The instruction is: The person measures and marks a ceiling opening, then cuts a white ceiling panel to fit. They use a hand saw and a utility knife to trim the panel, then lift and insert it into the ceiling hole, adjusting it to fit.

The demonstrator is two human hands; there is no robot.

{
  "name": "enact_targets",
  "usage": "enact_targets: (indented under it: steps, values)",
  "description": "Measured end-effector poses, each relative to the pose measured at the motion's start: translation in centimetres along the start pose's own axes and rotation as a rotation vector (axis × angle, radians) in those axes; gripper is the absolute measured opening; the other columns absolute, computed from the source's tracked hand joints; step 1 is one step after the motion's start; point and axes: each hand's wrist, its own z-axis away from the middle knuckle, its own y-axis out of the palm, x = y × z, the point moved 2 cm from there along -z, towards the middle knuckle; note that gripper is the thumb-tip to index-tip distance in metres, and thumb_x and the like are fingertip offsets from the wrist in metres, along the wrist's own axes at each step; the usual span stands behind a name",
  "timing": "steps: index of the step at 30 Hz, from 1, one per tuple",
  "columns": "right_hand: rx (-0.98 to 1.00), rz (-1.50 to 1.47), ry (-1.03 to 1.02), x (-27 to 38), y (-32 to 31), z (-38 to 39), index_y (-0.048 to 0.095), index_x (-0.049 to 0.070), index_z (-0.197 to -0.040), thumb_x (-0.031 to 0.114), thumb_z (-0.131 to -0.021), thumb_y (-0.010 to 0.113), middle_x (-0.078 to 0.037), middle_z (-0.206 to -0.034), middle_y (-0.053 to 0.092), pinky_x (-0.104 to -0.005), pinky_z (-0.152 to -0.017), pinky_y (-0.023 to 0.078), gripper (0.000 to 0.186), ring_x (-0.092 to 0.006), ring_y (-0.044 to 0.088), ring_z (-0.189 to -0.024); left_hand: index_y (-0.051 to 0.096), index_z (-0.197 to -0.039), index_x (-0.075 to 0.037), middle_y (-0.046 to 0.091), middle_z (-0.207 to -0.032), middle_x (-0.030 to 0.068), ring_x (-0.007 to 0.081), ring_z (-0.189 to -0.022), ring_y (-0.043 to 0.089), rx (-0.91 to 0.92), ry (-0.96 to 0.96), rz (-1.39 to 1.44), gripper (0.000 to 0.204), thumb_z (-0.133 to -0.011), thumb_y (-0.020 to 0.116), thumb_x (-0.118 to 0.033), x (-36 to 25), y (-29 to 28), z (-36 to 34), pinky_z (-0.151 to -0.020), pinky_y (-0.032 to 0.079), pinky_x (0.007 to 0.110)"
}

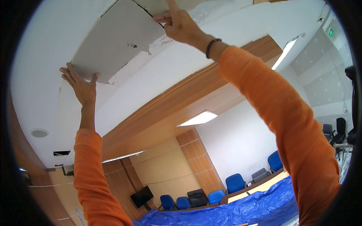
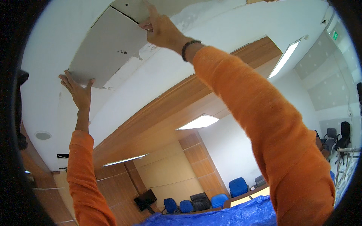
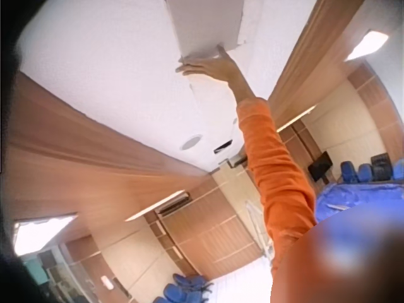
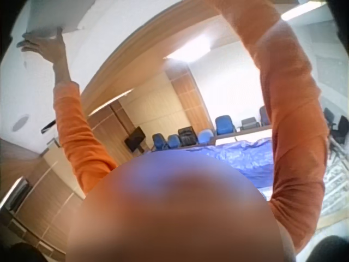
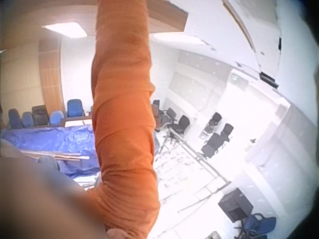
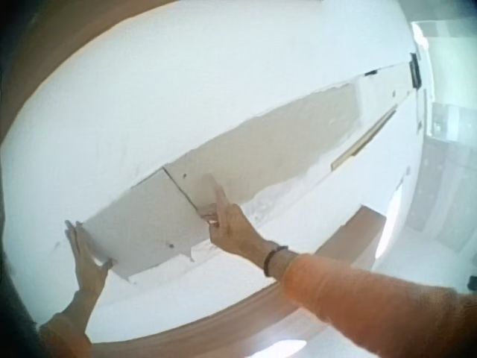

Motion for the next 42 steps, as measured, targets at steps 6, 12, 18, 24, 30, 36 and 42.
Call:
enact_targets:
  steps: [6, 12, 18, 24, 30, 36, 42]
  values:
    - [0.262, 0.122, -0.095, 0.1, -2.2, -0.8, 0.020, 0.004, -0.164, -0.010, -0.083, 0.049, -0.032, -0.131, 0.067, -0.0455, -0.106, 0.055, 0.087, -0.0436, 0.065, -0.125, 0.010, -0.166, -0.012, 0.000, -0.172, 0.0262, 0.0521, -0.157, 0.004, -0.077, 0.051, 0.055, 0.132, -0.070, 0.097, -0.038, 0.2, 0.6, -0.1, -0.128, 0.028, 0.058]
    - [0.306, 0.063, -0.056, 0.5, -1.5, 0.9, 0.033, 0.003, -0.160, -0.007, -0.087, 0.052, -0.032, -0.141, 0.060, -0.0443, -0.111, 0.052, 0.077, -0.0437, 0.061, -0.130, 0.012, -0.163, -0.009, 0.003, -0.170, 0.0306, 0.0518, -0.157, 0.005, -0.116, 0.106, 0.041, 0.129, -0.070, 0.097, -0.038, 0.5, 0.9, -0.1, -0.130, 0.022, 0.057]
    - [0.280, 0.140, -0.149, -0.1, -0.1, 2.7, 0.035, -0.002, -0.159, -0.002, -0.090, 0.054, -0.032, -0.151, 0.050, -0.0440, -0.120, 0.043, 0.072, -0.0418, 0.052, -0.140, 0.012, -0.162, -0.006, 0.004, -0.169, 0.0335, 0.0512, -0.157, 0.007, -0.142, 0.153, 0.040, 0.128, -0.071, 0.097, -0.038, 0.6, 1.2, -0.1, -0.131, 0.017, 0.057]
    - [0.229, 0.186, -0.198, -0.4, 1.0, 2.9, 0.033, -0.010, -0.156, 0.000, -0.090, 0.056, -0.033, -0.158, 0.039, -0.0439, -0.125, 0.034, 0.070, -0.0414, 0.041, -0.148, 0.011, -0.163, -0.007, 0.004, -0.169, 0.0336, 0.0547, -0.156, 0.008, -0.100, 0.090, 0.053, 0.125, -0.075, 0.095, -0.036, 0.5, 1.2, 0.1, -0.128, 0.024, 0.060]
    - [0.144, 0.261, -0.120, -0.4, 2.3, 3.4, 0.035, -0.010, -0.153, 0.003, -0.081, 0.058, -0.033, -0.130, 0.065, -0.0453, -0.100, 0.056, 0.076, -0.0464, 0.068, -0.107, 0.010, -0.164, -0.009, 0.003, -0.170, 0.0321, 0.0579, -0.154, 0.009, -0.102, 0.092, 0.037, 0.126, -0.075, 0.094, -0.035, 0.4, 1.2, 0.1, -0.125, 0.031, 0.062]
    - [0.106, 0.323, -0.107, 0.6, 2.8, 3.8, 0.039, -0.007, -0.153, 0.007, -0.087, 0.058, -0.029, -0.158, 0.044, -0.0460, -0.108, 0.051, 0.070, -0.0459, 0.063, -0.122, 0.010, -0.166, -0.009, 0.002, -0.171, 0.0304, 0.0560, -0.155, 0.008, -0.077, 0.052, 0.065, 0.125, -0.076, 0.094, -0.035, -0.1, 0.3, 0.1, -0.124, 0.033, 0.060]
    - [0.229, 0.360, -0.033, 2.0, 2.0, 3.1, 0.033, -0.015, -0.152, 0.003, -0.081, 0.055, -0.036, -0.158, 0.037, -0.0456, -0.102, 0.056, 0.076, -0.0489, 0.065, -0.116, 0.008, -0.167, -0.011, 0.001, -0.172, 0.0287, 0.0541, -0.156, 0.007, -0.042, 0.003, 0.080, 0.124, -0.079, 0.092, -0.033, -0.6, -0.2, 0.2, -0.125, 0.032, 0.059]
